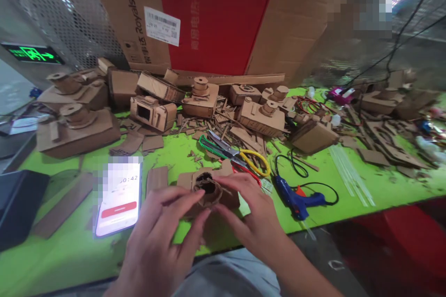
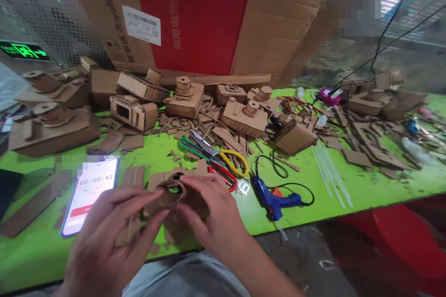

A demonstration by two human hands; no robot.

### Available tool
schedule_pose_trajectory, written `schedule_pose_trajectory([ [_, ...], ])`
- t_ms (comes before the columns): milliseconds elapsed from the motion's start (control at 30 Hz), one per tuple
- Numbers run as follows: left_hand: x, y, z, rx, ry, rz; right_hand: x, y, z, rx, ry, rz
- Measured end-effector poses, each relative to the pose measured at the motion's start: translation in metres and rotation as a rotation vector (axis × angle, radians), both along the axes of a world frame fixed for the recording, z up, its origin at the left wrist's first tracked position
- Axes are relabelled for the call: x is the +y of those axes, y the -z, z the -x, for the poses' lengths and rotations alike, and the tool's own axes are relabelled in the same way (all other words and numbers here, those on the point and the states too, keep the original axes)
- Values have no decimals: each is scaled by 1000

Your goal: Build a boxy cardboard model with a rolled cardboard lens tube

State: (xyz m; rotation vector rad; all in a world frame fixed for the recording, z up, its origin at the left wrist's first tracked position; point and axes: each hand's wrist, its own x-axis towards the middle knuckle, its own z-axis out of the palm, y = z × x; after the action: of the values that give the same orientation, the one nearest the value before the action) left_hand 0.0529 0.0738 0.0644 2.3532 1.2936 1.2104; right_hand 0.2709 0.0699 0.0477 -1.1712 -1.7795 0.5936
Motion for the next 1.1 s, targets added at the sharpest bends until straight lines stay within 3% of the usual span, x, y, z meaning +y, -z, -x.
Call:
schedule_pose_trajectory([
  [200, 20, 21, 12, -31, 12, 234, 21, 10, 3, -16, 40, 81],
  [367, 29, 36, 14, -12, 7, 242, 28, 8, -3, -65, -9, 161],
  [600, 37, 35, 11, -42, 68, 122, 31, 4, -13, -160, -107, 216],
  [1100, 41, 35, 15, -21, 120, 95, 33, -4, -17, -233, -189, 262],
])
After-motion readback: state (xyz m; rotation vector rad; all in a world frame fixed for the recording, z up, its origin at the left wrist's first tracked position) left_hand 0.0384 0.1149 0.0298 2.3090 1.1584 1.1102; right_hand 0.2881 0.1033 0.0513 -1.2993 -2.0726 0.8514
